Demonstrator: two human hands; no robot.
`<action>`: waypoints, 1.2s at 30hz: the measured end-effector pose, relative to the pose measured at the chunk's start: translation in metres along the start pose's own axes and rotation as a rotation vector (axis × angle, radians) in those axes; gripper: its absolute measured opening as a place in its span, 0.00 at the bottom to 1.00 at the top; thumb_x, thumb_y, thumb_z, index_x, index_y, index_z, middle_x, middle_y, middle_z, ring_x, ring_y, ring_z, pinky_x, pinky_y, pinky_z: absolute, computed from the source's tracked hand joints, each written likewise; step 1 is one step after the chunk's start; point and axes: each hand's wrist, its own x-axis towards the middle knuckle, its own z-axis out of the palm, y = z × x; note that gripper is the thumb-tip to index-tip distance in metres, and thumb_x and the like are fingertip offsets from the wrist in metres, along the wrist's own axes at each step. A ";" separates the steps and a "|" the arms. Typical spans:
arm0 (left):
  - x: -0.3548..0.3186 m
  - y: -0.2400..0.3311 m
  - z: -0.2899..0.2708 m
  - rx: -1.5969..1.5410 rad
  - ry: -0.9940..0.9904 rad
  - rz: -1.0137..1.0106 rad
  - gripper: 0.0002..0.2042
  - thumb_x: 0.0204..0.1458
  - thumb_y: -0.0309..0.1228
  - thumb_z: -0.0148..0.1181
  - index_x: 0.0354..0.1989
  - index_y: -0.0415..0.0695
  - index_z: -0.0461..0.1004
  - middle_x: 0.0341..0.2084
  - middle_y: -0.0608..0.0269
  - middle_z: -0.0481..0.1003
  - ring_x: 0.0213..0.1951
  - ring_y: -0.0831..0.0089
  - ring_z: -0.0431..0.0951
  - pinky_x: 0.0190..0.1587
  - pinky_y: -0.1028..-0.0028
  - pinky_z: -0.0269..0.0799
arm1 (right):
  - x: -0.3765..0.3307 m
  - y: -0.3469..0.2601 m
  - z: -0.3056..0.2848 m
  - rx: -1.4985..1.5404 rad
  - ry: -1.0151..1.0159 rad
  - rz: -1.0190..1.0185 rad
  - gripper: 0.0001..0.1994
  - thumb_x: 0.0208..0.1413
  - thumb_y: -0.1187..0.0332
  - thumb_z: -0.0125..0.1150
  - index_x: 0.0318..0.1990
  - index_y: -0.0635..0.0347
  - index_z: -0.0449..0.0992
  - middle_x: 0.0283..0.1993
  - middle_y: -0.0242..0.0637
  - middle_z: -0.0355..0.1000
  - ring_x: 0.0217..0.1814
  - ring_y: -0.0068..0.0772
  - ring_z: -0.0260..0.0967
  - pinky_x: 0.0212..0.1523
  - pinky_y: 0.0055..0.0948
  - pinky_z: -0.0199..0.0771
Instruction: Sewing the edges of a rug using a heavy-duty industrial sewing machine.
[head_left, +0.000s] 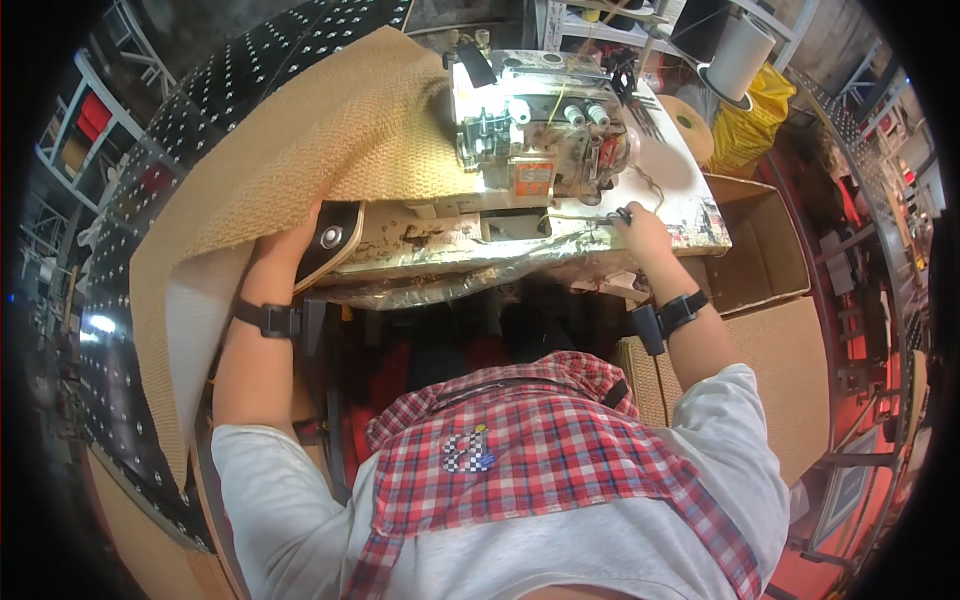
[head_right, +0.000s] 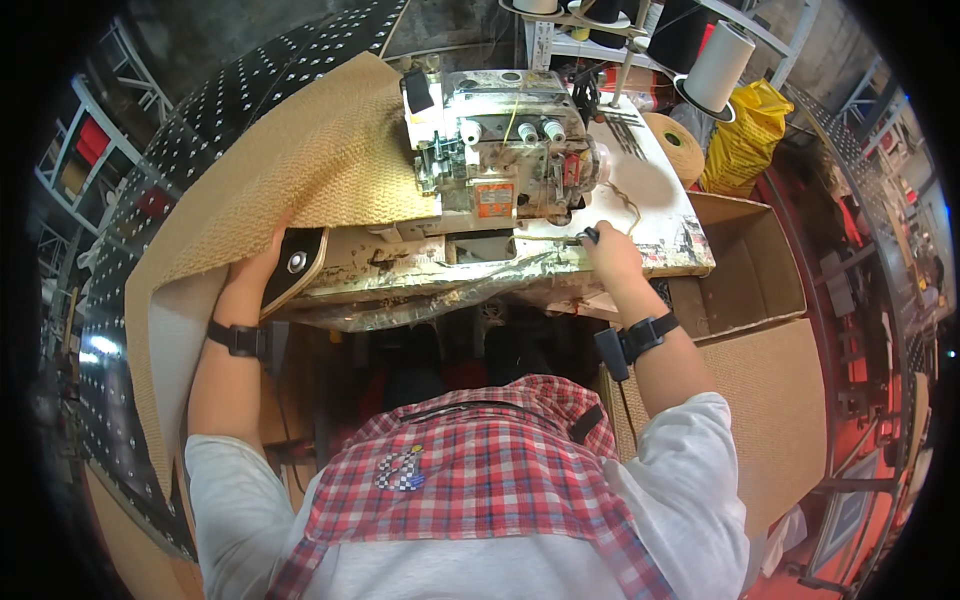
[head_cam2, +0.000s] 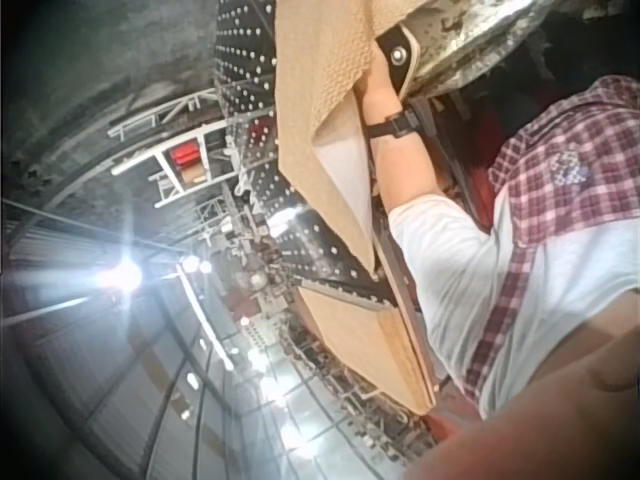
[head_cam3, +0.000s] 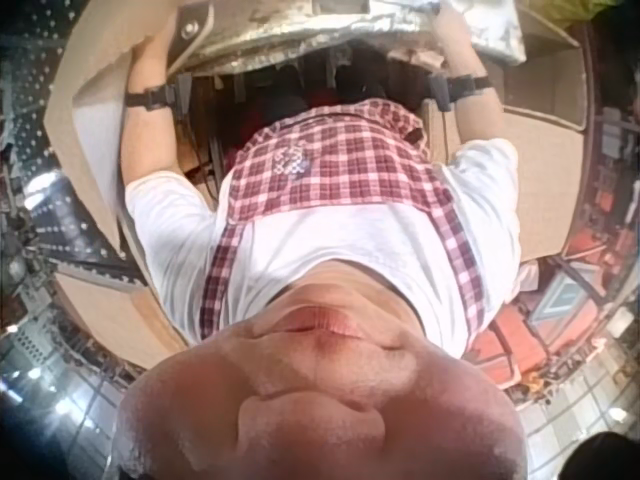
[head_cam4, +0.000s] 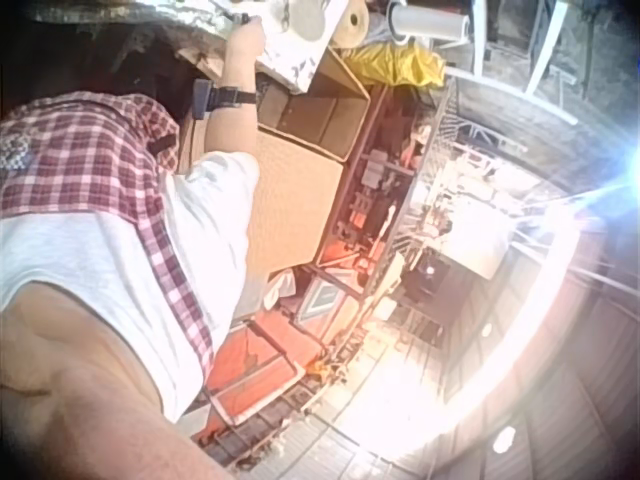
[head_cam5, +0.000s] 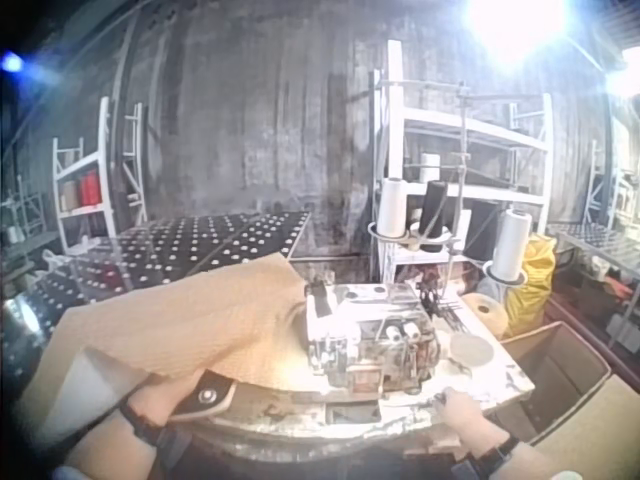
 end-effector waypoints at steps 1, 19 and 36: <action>0.004 -0.001 0.003 0.000 0.001 0.001 0.21 0.50 0.43 0.49 0.48 0.43 0.67 0.49 0.54 0.65 0.52 0.56 0.61 0.55 0.63 0.52 | 0.005 0.008 -0.003 -0.092 -0.008 -0.007 0.14 0.46 0.60 0.52 0.38 0.57 0.69 0.34 0.47 0.71 0.38 0.48 0.68 0.39 0.40 0.66; -0.055 0.081 -0.034 -0.378 0.139 -0.111 0.19 0.48 0.35 0.51 0.49 0.41 0.65 0.48 0.49 0.65 0.51 0.56 0.62 0.54 0.62 0.54 | -0.057 -0.078 0.005 0.704 -0.354 -0.054 0.15 0.49 0.58 0.53 0.33 0.64 0.72 0.27 0.35 0.71 0.25 0.24 0.66 0.28 0.25 0.66; -0.259 -0.001 -0.143 -1.316 0.282 -0.791 0.17 0.54 0.37 0.41 0.50 0.44 0.61 0.44 0.56 0.65 0.45 0.64 0.66 0.47 0.72 0.63 | -0.096 -0.179 0.053 1.596 -0.788 0.203 0.10 0.53 0.67 0.48 0.39 0.65 0.67 0.33 0.38 0.70 0.30 0.31 0.69 0.29 0.29 0.69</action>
